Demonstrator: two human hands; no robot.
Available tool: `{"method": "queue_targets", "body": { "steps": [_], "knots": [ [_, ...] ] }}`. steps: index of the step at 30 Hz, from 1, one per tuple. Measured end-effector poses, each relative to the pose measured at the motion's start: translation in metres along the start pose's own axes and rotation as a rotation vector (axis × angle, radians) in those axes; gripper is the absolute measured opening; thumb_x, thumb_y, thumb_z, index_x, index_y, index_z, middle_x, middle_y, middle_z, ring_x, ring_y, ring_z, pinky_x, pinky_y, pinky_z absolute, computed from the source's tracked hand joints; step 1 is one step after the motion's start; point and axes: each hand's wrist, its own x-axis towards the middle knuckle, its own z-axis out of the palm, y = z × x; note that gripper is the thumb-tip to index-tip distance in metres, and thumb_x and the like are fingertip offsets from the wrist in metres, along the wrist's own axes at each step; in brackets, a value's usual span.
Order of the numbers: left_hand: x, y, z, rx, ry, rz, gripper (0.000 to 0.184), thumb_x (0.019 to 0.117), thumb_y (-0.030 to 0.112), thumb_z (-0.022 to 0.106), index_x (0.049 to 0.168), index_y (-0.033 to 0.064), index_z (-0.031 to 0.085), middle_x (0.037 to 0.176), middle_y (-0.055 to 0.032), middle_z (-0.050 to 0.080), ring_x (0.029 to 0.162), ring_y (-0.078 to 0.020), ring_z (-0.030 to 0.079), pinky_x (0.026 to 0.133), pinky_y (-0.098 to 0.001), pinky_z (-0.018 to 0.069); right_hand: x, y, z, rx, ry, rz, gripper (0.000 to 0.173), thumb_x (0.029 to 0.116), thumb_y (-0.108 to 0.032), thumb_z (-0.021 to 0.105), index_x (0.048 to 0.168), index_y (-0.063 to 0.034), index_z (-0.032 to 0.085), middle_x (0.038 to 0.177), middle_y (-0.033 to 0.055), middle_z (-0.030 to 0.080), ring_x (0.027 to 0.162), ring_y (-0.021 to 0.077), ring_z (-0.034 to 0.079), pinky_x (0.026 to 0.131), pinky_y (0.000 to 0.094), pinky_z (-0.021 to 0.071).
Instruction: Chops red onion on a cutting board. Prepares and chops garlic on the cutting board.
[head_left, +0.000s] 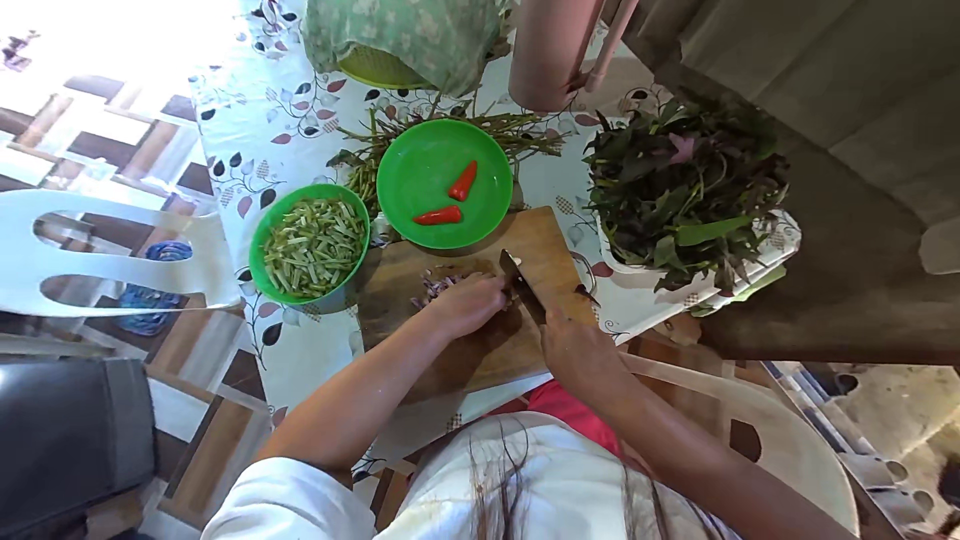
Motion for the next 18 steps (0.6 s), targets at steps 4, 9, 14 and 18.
{"method": "queue_targets", "body": {
  "steps": [4, 9, 14, 18],
  "knots": [
    [0.000, -0.001, 0.000, -0.002, 0.016, 0.029, 0.022, 0.0998, -0.010, 0.050, 0.100, -0.0070, 0.072, 0.123, -0.0211, 0.065, 0.121, -0.0378, 0.061, 0.108, -0.0499, 0.0462, 0.008, -0.003, -0.002, 0.017, -0.036, 0.032, 0.034, 0.1125, -0.017, 0.035, 0.134, 0.0053, 0.050, 0.119, 0.0265, 0.066, 0.118, 0.0398, 0.066, 0.097, 0.0510, 0.0521],
    [-0.002, -0.001, 0.005, 0.007, 0.059, 0.019, 0.021, 0.0983, -0.011, 0.052, 0.098, -0.0070, 0.072, 0.123, -0.0209, 0.066, 0.121, -0.0374, 0.062, 0.108, -0.0492, 0.0467, 0.004, -0.001, -0.003, 0.048, 0.013, 0.003, 0.035, 0.1131, -0.019, 0.035, 0.132, 0.0061, 0.050, 0.114, 0.0268, 0.068, 0.114, 0.0412, 0.067, 0.095, 0.0515, 0.0523],
    [0.000, -0.001, 0.000, -0.007, 0.016, 0.018, 0.024, 0.1009, -0.008, 0.049, 0.105, -0.0039, 0.072, 0.123, -0.0198, 0.066, 0.121, -0.0359, 0.062, 0.109, -0.0479, 0.0461, 0.008, -0.005, -0.005, 0.022, -0.055, 0.037, 0.035, 0.1132, -0.020, 0.035, 0.135, 0.0046, 0.049, 0.118, 0.0264, 0.066, 0.118, 0.0401, 0.066, 0.097, 0.0504, 0.0520],
    [-0.001, -0.003, 0.001, -0.007, 0.035, 0.036, 0.023, 0.1009, -0.008, 0.050, 0.102, -0.0050, 0.072, 0.122, -0.0198, 0.065, 0.121, -0.0361, 0.062, 0.109, -0.0479, 0.0461, 0.017, -0.006, -0.003, 0.040, -0.022, 0.031, 0.033, 0.1125, -0.018, 0.037, 0.133, 0.0035, 0.050, 0.116, 0.0249, 0.068, 0.117, 0.0392, 0.067, 0.095, 0.0510, 0.0530]
  ]
}}
